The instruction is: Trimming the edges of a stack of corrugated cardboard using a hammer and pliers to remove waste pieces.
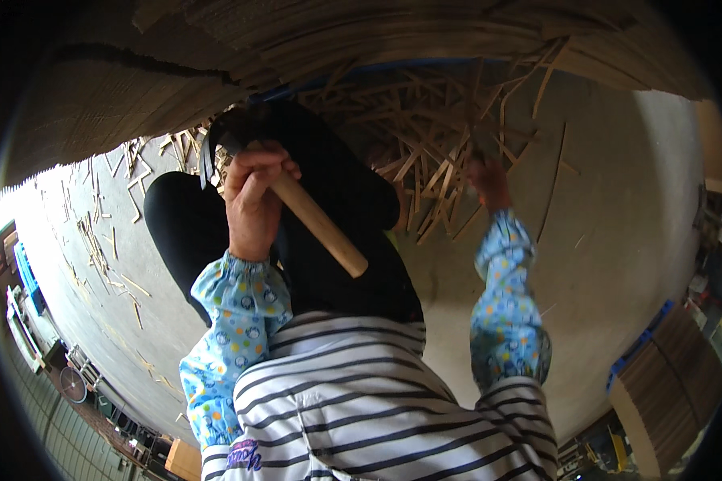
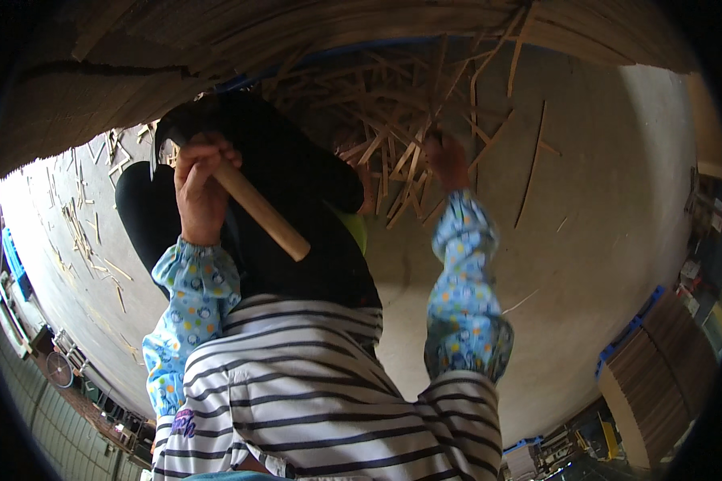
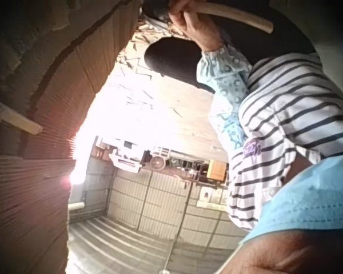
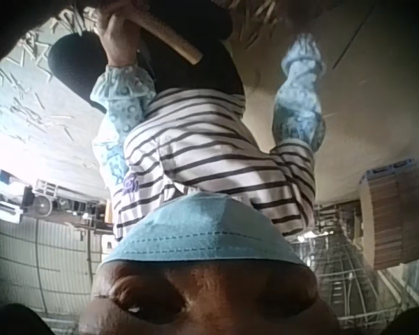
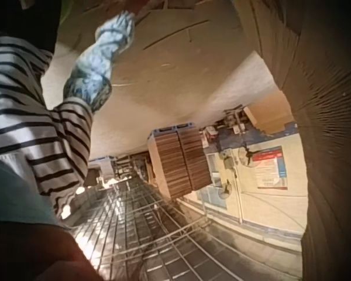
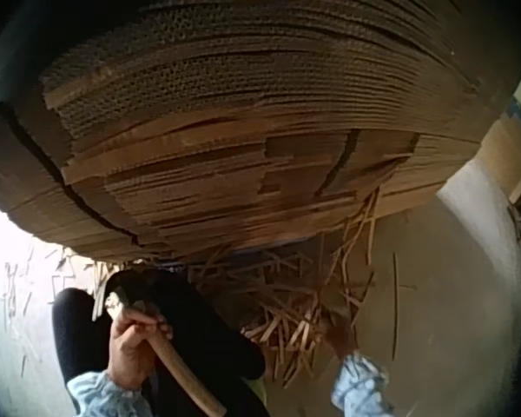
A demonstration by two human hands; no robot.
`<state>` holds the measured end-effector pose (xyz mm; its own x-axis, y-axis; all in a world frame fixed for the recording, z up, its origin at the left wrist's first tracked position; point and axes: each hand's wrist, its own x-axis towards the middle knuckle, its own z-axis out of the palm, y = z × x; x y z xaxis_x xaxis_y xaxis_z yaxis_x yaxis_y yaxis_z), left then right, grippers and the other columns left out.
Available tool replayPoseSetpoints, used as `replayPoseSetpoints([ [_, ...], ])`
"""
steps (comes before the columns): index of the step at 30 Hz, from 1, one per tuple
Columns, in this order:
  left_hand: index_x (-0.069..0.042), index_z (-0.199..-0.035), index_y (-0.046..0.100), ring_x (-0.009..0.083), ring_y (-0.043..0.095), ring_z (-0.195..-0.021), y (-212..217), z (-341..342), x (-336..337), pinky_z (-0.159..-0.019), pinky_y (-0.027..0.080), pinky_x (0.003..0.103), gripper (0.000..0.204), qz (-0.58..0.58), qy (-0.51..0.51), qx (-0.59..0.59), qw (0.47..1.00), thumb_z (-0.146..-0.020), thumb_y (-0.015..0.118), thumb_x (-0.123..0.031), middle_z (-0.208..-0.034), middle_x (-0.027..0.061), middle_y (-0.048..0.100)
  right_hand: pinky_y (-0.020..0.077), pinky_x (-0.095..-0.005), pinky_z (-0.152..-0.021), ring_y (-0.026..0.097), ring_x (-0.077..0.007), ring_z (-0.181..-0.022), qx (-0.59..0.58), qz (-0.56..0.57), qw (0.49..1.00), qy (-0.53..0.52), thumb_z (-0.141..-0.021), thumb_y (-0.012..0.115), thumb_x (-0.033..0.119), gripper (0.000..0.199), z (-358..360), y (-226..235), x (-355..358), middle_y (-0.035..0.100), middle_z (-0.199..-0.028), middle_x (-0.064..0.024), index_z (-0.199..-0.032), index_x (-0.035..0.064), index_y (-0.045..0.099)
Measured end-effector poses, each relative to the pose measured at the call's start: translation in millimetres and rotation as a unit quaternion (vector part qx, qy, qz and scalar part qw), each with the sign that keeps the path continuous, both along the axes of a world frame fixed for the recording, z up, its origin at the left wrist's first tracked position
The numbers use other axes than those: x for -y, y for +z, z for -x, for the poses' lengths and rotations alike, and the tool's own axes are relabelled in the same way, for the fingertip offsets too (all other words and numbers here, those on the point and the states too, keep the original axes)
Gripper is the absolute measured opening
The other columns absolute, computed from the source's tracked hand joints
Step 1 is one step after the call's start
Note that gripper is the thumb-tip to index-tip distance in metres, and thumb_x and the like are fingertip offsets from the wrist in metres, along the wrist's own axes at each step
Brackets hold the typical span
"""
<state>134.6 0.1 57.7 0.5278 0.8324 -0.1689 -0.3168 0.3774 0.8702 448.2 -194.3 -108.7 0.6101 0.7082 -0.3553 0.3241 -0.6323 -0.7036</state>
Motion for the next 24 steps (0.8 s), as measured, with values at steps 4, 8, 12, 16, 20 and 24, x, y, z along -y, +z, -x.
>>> replayPoseSetpoints([
  [4,-0.003,-0.090,0.059,0.0200,0.055,-0.083,5.3,19.0,-1.4,-0.076,0.047,0.035,0.013,-0.013,0.015,-0.008,1.000,-0.082,0.049,-0.001,-0.097,0.0098,0.054,0.0469,-0.0329,-0.072,0.060,-0.0166,-0.080,-0.176,0.014,0.983,-0.050,-0.084,0.050,0.030,0.035,29.7,80.1,-15.8,0.063,-0.087,-0.0088,-0.105,0.0046,0.060],
  [8,-0.003,-0.089,0.060,0.0189,0.054,-0.084,5.5,5.6,-4.0,-0.076,0.047,0.034,0.013,0.007,0.020,-0.007,1.000,-0.083,0.049,0.000,-0.095,0.0095,0.055,0.0476,-0.0314,-0.077,0.062,-0.0187,-0.087,-0.291,-0.091,0.948,-0.088,-0.083,0.054,0.030,0.041,-5.1,109.7,-64.4,0.063,-0.096,-0.0052,-0.111,0.0004,0.056],
  [12,-0.003,-0.090,0.059,0.0169,0.053,-0.081,-1.3,8.3,-10.0,-0.073,0.046,0.032,0.012,0.068,0.032,0.019,0.997,-0.083,0.049,-0.002,-0.091,0.0080,0.056,0.0476,-0.0324,-0.070,0.060,-0.0159,-0.077,-0.151,-0.052,0.987,-0.024,-0.084,0.052,0.033,0.036,-47.9,97.0,-110.9,0.061,-0.084,-0.0045,-0.100,0.0020,0.058],
  [16,-0.004,-0.090,0.057,0.0165,0.052,-0.078,-4.6,13.6,-10.0,-0.071,0.045,0.031,0.012,0.082,0.037,0.044,0.995,-0.083,0.048,-0.002,-0.091,0.0085,0.056,0.0422,-0.0337,-0.054,0.055,-0.0141,-0.061,-0.047,-0.026,0.997,0.057,-0.084,0.050,0.034,0.029,-56.9,96.7,-131.3,0.055,-0.066,-0.0019,-0.082,0.0056,0.058],
  [20,-0.003,-0.090,0.057,0.0173,0.052,-0.078,-3.2,8.5,-9.7,-0.071,0.045,0.031,0.012,0.067,0.037,0.033,0.997,-0.082,0.048,-0.001,-0.090,0.0093,0.055,0.0336,-0.0321,-0.042,0.045,-0.0149,-0.047,-0.222,-0.155,0.956,-0.114,-0.084,0.049,0.032,0.030,-24.4,95.5,-131.1,0.052,-0.056,-0.0058,-0.068,0.0073,0.056],
  [24,-0.002,-0.090,0.057,0.0185,0.052,-0.077,16.6,17.3,-8.9,-0.071,0.046,0.031,0.012,0.039,0.051,-0.011,0.998,-0.082,0.048,-0.001,-0.087,0.0098,0.055,0.0356,-0.0294,-0.040,0.047,-0.0125,-0.046,-0.098,-0.151,0.983,0.017,-0.086,0.046,0.025,0.024,-0.7,102.6,-143.0,0.051,-0.056,-0.0024,-0.076,0.0062,0.059],
])
